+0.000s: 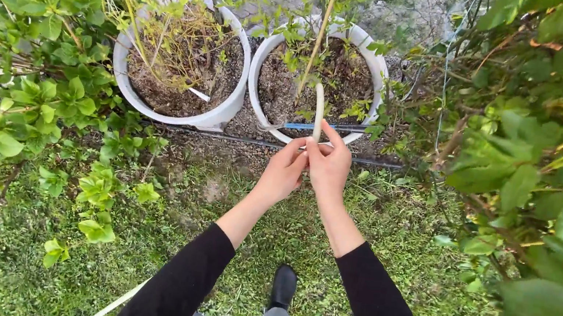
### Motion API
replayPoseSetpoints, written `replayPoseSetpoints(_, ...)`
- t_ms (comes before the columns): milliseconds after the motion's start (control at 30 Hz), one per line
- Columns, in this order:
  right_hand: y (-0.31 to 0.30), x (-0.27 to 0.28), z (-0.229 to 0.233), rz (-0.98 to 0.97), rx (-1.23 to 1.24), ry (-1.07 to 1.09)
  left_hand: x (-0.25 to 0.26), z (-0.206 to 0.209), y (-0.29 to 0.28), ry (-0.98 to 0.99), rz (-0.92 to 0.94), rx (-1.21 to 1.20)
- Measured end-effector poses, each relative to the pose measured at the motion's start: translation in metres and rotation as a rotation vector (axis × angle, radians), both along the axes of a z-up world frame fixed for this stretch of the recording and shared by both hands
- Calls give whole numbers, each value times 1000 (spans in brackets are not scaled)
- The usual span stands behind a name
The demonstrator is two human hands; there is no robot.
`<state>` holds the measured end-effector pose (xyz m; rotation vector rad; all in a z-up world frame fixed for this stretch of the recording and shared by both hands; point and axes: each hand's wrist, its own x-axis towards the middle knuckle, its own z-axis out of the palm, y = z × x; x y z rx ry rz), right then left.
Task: The recorder is positioning and securing a white irrigation tube into various potted plants in a garden.
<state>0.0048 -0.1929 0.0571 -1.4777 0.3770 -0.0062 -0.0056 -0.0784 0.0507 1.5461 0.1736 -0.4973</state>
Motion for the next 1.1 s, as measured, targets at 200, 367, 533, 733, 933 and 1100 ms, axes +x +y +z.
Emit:
replayPoseSetpoints(200, -9, 2, 26, -29, -42, 44, 3, 11, -10, 11, -4, -48)
replayPoseSetpoints(367, -14, 3, 13, -19, -33, 19, 4, 17, -15, 23, 9, 10)
replayPoseSetpoints(533, -12, 9, 10, -22, -15, 69, 9, -4, -13, 56, 27, -37)
replayPoseSetpoints(733, -14, 19, 10, -37, -81, 85, 18, 11, -17, 93, 46, -21)
replayPoseSetpoints(933, -31, 33, 12, -79, -112, 53, 30, 2, -33, 22, 15, -82)
replayPoseSetpoints(1100, -53, 36, 17, -119, -38, 15, 36, 14, -60, 42, 38, -150)
